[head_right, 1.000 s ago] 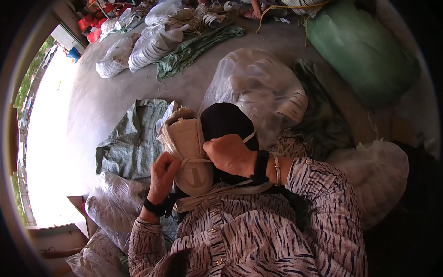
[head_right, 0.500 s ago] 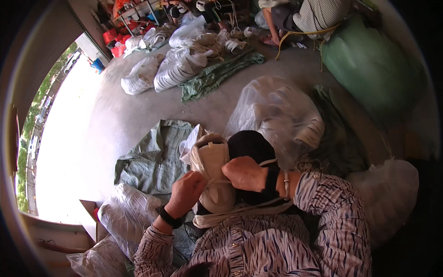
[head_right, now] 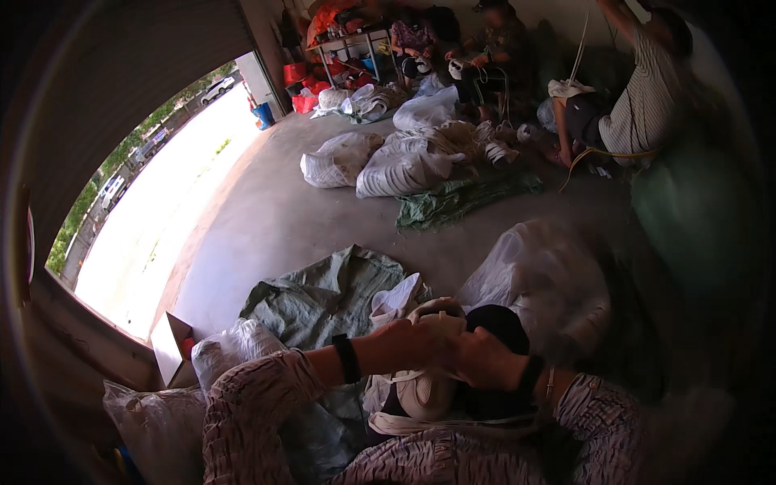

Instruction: Lacing a shoe by threading laces through the eyelets.

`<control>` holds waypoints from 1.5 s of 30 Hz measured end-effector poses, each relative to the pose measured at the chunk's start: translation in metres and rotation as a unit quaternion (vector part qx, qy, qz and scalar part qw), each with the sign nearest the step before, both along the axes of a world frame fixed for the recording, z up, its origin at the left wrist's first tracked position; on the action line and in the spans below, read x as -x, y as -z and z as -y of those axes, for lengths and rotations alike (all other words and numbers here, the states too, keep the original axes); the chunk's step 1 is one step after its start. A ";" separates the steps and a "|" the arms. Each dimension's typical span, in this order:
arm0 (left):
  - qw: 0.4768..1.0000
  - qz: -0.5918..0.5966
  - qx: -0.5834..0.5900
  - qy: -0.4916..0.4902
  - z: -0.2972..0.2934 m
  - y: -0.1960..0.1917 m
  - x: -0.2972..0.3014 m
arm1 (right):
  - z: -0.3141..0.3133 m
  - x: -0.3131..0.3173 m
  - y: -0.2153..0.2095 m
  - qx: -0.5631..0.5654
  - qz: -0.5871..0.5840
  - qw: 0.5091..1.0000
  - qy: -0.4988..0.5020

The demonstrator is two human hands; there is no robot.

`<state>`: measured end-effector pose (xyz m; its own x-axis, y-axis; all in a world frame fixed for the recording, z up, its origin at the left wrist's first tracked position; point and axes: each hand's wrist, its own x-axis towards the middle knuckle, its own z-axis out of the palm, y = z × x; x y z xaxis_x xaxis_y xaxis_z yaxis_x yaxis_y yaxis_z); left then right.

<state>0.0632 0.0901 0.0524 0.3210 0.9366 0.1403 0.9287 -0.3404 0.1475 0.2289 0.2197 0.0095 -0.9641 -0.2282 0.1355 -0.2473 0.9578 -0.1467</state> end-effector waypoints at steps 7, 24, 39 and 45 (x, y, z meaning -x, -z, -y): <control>0.991 0.112 -0.022 -0.076 -0.019 0.092 -0.015 | -0.011 0.000 0.007 0.082 -0.054 0.995 -0.034; 0.969 0.235 0.015 -0.074 -0.051 0.096 0.001 | -0.008 -0.001 -0.013 0.132 -0.081 0.987 -0.045; 0.977 -0.003 0.195 -0.085 -0.061 0.040 -0.030 | -0.011 -0.014 0.012 -0.071 -0.103 0.991 -0.035; 0.989 0.018 0.113 -0.092 -0.057 0.042 -0.031 | -0.012 -0.021 0.008 -0.028 -0.145 0.989 -0.011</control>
<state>0.0947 0.1468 0.0100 0.1405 0.9875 -0.0714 0.9647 -0.1203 0.2345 0.2494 0.2320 0.0019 -0.8817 -0.2632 0.3915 -0.2918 0.9564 -0.0143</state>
